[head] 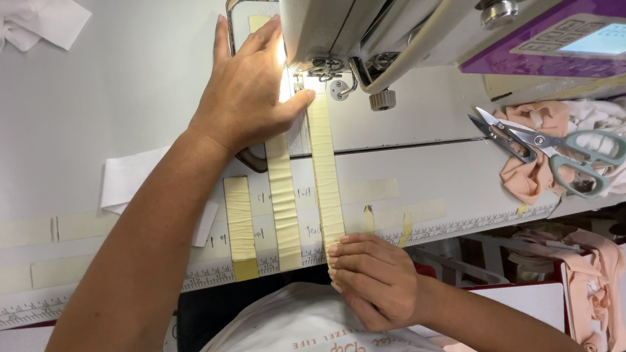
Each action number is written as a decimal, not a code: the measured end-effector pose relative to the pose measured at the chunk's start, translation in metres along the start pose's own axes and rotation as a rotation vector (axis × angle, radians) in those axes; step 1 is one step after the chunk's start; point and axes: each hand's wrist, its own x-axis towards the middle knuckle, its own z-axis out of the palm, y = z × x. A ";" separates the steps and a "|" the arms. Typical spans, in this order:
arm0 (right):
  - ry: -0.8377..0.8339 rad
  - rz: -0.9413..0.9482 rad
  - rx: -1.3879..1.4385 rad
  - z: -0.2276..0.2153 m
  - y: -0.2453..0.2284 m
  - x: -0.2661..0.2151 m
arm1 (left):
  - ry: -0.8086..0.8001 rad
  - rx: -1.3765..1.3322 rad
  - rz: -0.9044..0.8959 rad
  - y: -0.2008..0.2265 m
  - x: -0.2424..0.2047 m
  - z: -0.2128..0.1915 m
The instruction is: Using an industrial sewing machine to attach white fabric strips onto a yellow base material at a fast pace.
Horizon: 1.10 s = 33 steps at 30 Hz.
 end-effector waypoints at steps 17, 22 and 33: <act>-0.004 -0.006 -0.006 0.001 -0.001 0.001 | 0.005 0.012 0.010 0.000 0.000 0.000; -0.009 -0.007 -0.001 0.001 -0.001 0.003 | 0.018 0.026 0.014 -0.001 0.000 0.001; -0.024 -0.137 -0.083 0.004 0.004 0.000 | -0.026 0.015 0.016 0.003 0.001 -0.007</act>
